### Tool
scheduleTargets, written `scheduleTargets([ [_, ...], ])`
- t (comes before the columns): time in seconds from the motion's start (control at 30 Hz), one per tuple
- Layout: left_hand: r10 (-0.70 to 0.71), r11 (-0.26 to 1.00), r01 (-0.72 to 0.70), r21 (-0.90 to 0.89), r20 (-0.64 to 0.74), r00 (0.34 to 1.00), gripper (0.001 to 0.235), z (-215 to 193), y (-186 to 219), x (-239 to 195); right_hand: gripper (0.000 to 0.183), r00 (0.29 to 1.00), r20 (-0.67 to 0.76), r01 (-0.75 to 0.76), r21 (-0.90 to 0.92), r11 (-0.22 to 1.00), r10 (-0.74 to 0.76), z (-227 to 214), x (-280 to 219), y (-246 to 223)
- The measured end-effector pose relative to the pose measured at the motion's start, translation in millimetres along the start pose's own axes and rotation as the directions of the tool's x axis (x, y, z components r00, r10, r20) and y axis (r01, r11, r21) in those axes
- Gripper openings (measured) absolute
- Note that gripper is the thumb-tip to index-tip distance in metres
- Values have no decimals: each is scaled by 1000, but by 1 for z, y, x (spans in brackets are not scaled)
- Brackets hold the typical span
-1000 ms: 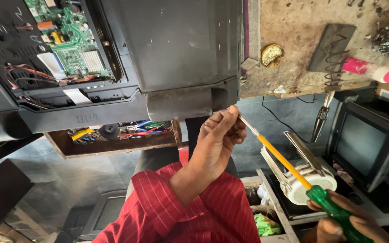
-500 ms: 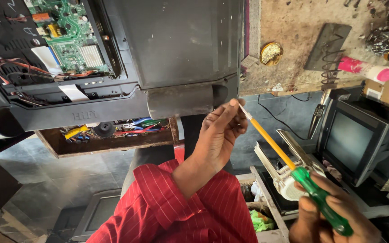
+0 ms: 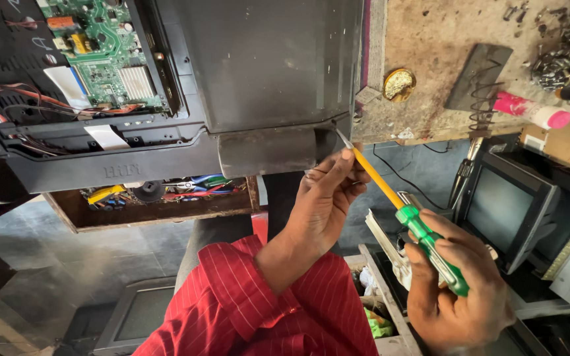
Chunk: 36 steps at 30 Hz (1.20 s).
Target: The person uses a screwdriver to remove screws from the back panel of a CRT television. They then remove the back cover, briefly inspect the internal components, and reattach the cover, securing it with screws.
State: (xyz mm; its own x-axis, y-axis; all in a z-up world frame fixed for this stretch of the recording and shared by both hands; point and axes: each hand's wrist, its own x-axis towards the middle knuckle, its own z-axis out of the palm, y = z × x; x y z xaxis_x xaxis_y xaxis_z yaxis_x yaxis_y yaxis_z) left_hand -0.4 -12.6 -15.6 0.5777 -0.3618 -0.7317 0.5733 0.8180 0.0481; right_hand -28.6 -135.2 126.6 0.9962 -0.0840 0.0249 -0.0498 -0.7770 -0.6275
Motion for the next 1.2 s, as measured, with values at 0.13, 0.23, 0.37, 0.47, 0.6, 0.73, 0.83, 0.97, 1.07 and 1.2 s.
scheduleTargets([
  [0.13, -8, 1000, 8, -10, -9, 1000, 22, 3, 1, 1, 34, 996, 89, 21, -40, 999, -18, -2, 4, 2],
  [0.23, -26, 1000, 26, -16, -19, 999, 23, 4, 2, 0, 34, 993, 110, 44, -113, 993, -31, -2, 8, -1],
  [0.37, -36, 999, 36, -23, -12, 999, 23, 4, 1, 1, 36, 987, 124, 114, -126, 985, -99, -2, 21, -3],
  [0.47, -33, 999, 33, -26, -2, 999, 21, 1, 0, 2, 35, 977, 154, 166, -134, 977, -145, 0, 31, -6],
  [0.6, -48, 999, 48, -24, 6, 999, 22, 2, 3, 1, 33, 961, 185, 236, -153, 960, -207, 3, 40, -9],
  [0.73, 141, 917, -142, 373, 31, 990, 24, 16, 17, -17, 34, 954, 217, 252, -206, 945, -207, 2, 51, -18],
  [0.83, 466, 257, -498, 829, 345, 815, 28, 30, 39, -32, 36, 960, 212, 233, -239, 943, -184, 4, 61, -25],
  [0.97, 355, -271, -701, 660, 745, 564, 29, 33, 76, -2, 44, 949, 200, 286, -233, 929, -242, 10, 66, -30],
  [1.07, 231, -327, -753, 572, 821, 523, 30, 31, 85, 8, 47, 969, 90, 242, -118, 963, -232, 23, 61, -24],
  [1.2, 11, -312, -803, 507, 848, 531, 47, 33, 96, 11, 68, 973, -123, 173, -168, 971, -195, 37, 55, -4],
])
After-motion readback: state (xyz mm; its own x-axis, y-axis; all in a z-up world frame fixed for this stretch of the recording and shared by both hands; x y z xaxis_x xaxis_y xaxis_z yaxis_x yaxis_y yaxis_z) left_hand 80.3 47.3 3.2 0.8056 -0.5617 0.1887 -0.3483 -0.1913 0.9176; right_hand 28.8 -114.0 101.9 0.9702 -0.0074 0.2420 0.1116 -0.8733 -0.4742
